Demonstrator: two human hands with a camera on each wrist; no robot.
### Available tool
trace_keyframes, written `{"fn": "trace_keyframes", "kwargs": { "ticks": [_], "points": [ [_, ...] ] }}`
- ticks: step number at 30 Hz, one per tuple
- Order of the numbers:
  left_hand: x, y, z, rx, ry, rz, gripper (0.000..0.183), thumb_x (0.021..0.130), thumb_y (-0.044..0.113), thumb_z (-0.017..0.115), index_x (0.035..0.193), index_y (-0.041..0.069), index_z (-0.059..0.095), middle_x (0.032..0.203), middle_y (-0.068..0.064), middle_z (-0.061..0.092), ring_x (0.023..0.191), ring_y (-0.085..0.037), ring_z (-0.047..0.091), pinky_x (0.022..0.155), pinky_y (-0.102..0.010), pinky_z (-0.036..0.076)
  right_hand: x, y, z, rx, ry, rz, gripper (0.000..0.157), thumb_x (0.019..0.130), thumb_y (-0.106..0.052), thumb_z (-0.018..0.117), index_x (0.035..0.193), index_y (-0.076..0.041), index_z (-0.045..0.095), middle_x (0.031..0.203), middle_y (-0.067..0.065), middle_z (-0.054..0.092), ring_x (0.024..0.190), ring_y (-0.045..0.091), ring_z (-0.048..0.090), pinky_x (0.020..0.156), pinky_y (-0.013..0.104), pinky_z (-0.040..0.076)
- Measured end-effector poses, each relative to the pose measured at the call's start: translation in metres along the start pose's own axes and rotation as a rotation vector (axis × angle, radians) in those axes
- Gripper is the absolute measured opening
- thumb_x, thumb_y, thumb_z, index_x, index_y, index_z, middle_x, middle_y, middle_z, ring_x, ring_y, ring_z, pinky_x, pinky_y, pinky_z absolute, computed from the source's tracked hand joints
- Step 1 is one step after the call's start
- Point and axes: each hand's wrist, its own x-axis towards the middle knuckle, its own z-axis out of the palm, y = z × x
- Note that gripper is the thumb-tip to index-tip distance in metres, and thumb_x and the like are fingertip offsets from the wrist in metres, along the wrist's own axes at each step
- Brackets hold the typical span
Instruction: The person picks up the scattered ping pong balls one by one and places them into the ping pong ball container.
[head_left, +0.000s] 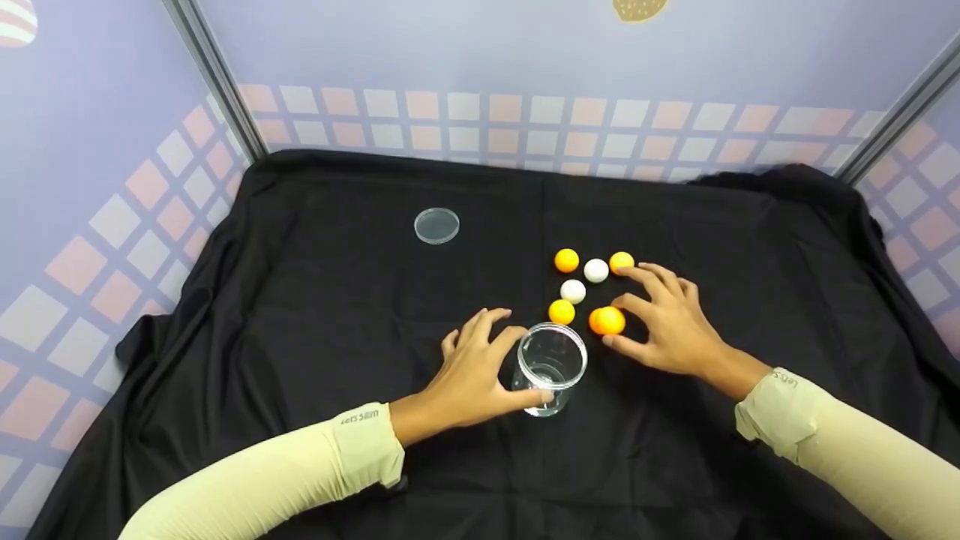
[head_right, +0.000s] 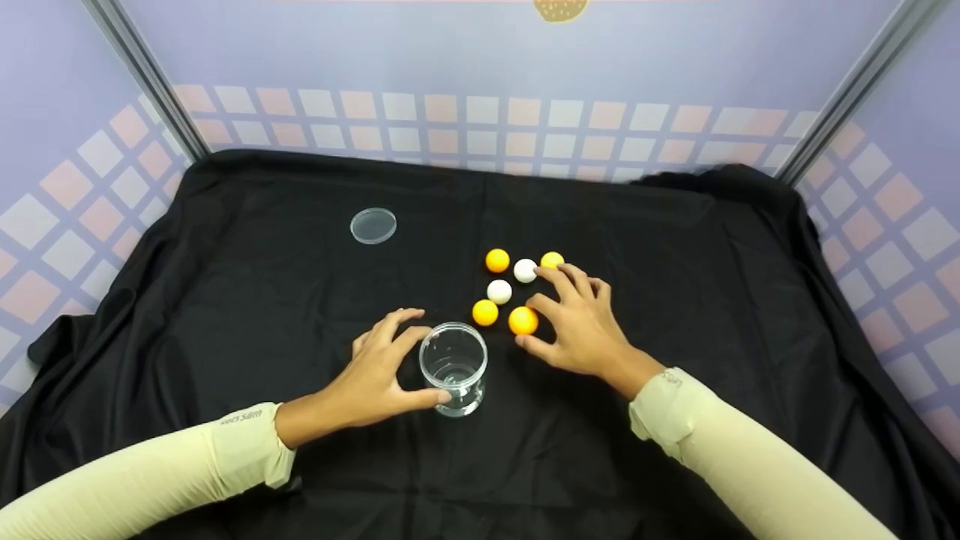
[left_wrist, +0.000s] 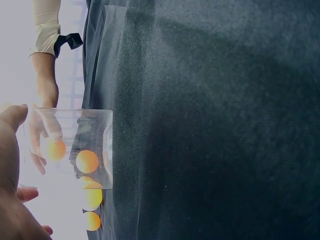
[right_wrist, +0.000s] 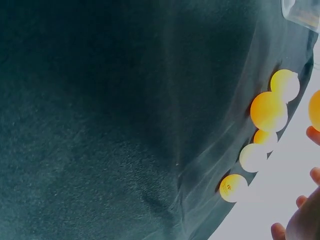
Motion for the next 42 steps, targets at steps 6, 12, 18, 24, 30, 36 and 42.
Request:
{"fn": "trace_keyframes", "kwargs": {
  "ticks": [6, 12, 18, 24, 30, 36, 42],
  "points": [
    [0.0, 0.0, -0.001, -0.001, 0.002, 0.003, 0.081, 0.073, 0.077, 0.073, 0.136, 0.028, 0.057, 0.156, -0.006, 0.04, 0.148, -0.029, 0.033, 0.107, -0.067, 0.029, 0.003, -0.005, 0.0, 0.007, 0.007, -0.009, 0.043, 0.081, -0.051, 0.078, 0.11, -0.019, 0.071, 0.153, 0.011, 0.047, 0.141, 0.042, 0.036, 0.095, 0.068, 0.032],
    [-0.001, 0.001, 0.0, -0.003, 0.019, 0.011, 0.081, 0.072, 0.077, 0.073, 0.134, 0.026, 0.058, 0.154, -0.005, 0.041, 0.146, -0.028, 0.034, 0.104, -0.066, 0.03, 0.008, -0.012, -0.002, 0.016, 0.023, -0.02, 0.043, 0.081, -0.052, 0.078, 0.11, -0.02, 0.071, 0.152, 0.011, 0.048, 0.141, 0.042, 0.037, 0.095, 0.068, 0.033],
    [-0.001, 0.001, 0.0, -0.001, -0.001, -0.003, 0.082, 0.073, 0.078, 0.072, 0.136, 0.029, 0.056, 0.156, -0.005, 0.04, 0.149, -0.03, 0.032, 0.107, -0.067, 0.029, 0.013, -0.017, -0.007, 0.037, 0.042, -0.021, 0.043, 0.082, -0.051, 0.078, 0.11, -0.02, 0.071, 0.152, 0.012, 0.048, 0.143, 0.04, 0.035, 0.096, 0.067, 0.033],
    [-0.001, 0.002, -0.002, -0.003, -0.007, -0.001, 0.083, 0.073, 0.078, 0.071, 0.138, 0.028, 0.056, 0.157, -0.006, 0.039, 0.149, -0.034, 0.031, 0.108, -0.068, 0.028, 0.017, -0.021, -0.011, 0.048, 0.071, -0.035, 0.041, 0.082, -0.049, 0.078, 0.109, -0.019, 0.071, 0.152, 0.011, 0.049, 0.142, 0.04, 0.036, 0.095, 0.067, 0.033],
    [-0.001, 0.001, -0.001, 0.0, -0.008, -0.001, 0.083, 0.074, 0.078, 0.071, 0.138, 0.027, 0.056, 0.157, -0.007, 0.039, 0.149, -0.036, 0.031, 0.108, -0.068, 0.029, 0.02, -0.026, -0.013, 0.06, 0.076, -0.049, 0.042, 0.082, -0.05, 0.078, 0.11, -0.018, 0.072, 0.152, 0.011, 0.049, 0.142, 0.038, 0.035, 0.096, 0.067, 0.032],
    [-0.001, 0.001, -0.002, -0.01, -0.02, -0.007, 0.083, 0.074, 0.077, 0.071, 0.138, 0.027, 0.056, 0.157, -0.007, 0.039, 0.15, -0.04, 0.03, 0.108, -0.07, 0.028, 0.023, -0.033, -0.016, 0.079, 0.092, -0.061, 0.043, 0.082, -0.05, 0.078, 0.11, -0.019, 0.072, 0.153, 0.01, 0.048, 0.143, 0.038, 0.036, 0.098, 0.067, 0.031],
    [-0.001, 0.001, -0.002, -0.01, -0.015, 0.001, 0.083, 0.074, 0.076, 0.072, 0.138, 0.026, 0.055, 0.157, -0.007, 0.039, 0.15, -0.042, 0.03, 0.107, -0.07, 0.028, 0.027, -0.041, -0.022, 0.102, 0.107, -0.073, 0.042, 0.081, -0.049, 0.079, 0.11, -0.02, 0.072, 0.155, 0.009, 0.047, 0.143, 0.04, 0.036, 0.1, 0.067, 0.03]
  ]
}}
